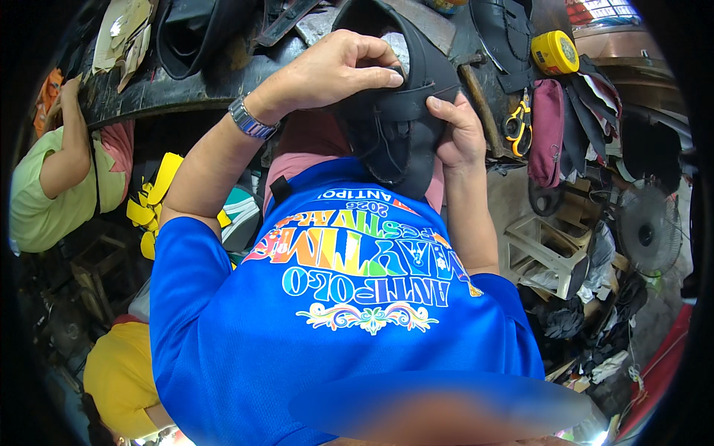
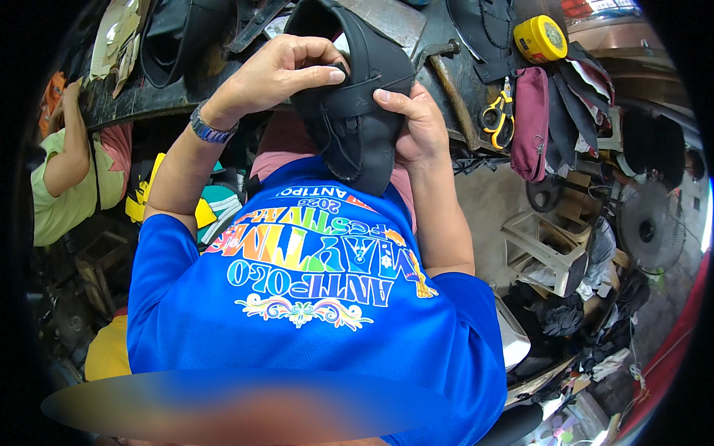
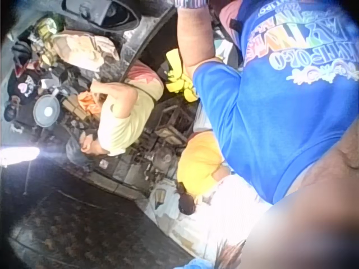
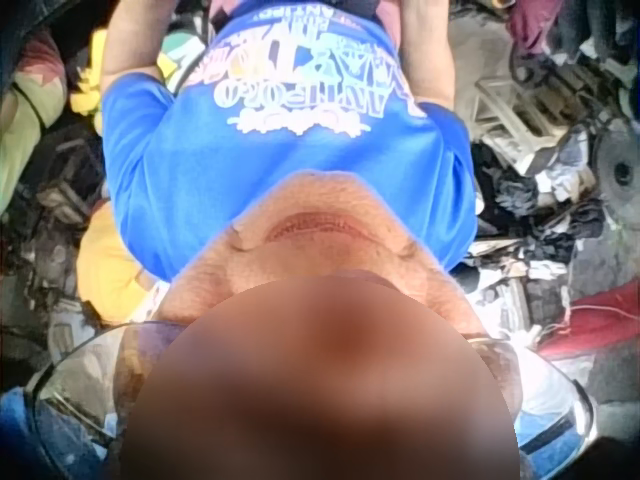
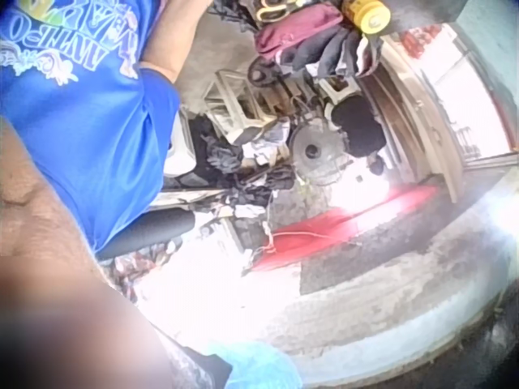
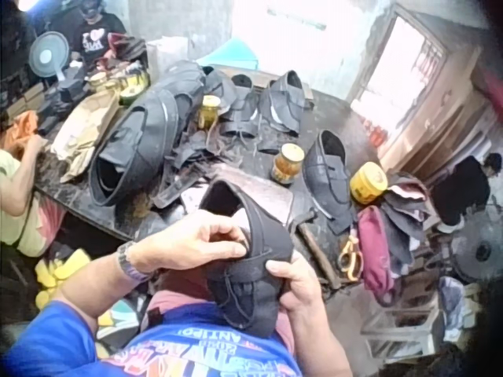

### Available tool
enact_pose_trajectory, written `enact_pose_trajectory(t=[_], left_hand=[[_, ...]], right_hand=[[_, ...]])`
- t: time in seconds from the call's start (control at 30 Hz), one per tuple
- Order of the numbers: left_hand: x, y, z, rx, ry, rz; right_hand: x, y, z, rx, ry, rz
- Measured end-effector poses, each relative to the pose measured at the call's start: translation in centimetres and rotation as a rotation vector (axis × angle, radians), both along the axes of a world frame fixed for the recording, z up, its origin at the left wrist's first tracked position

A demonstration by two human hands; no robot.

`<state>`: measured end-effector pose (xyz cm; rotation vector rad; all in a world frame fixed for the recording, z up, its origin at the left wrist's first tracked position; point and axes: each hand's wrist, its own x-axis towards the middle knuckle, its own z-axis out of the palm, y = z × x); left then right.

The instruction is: The person repeatedly hammers the upper of a black loafer-style shoe against a workbench, then inspects the seam and edges by hand. They repeat this hammering and inspection cycle several times, handling the shoe one at a time.

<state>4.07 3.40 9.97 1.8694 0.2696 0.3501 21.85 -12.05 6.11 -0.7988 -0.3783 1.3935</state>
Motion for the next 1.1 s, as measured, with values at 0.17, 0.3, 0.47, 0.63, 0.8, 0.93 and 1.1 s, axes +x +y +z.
enact_pose_trajectory(t=[0.17,0.3,0.47,0.63,0.8,0.93,1.1], left_hand=[[-0.3,-0.5,1.8,0.234,-0.253,0.086],[-0.6,-0.6,0.5,0.508,-0.362,0.381],[-1.1,1.0,-5.0,-0.337,-0.299,0.377],[-2.3,-0.3,-8.5,-0.862,-0.408,0.283],[-1.1,-1.6,-8.3,-0.74,-0.454,0.477],[-0.7,-1.2,-7.7,-0.74,-0.325,0.597],[-2.3,-1.3,-8.2,-0.755,-0.343,0.578]], right_hand=[[0.0,-0.8,5.6,0.12,-0.416,-0.068],[-1.0,-0.4,7.7,0.3,-1.19,-0.168],[-2.2,3.7,3.8,0.487,-2.056,-0.201],[-2.6,5.2,-0.6,0.439,-2.155,-0.141],[-2.7,4.6,-0.5,0.358,-2.182,-0.041],[-1.6,3.3,1.3,0.282,-1.881,0.087],[2.6,-1.1,1.3,0.032,-1.898,-0.436]])
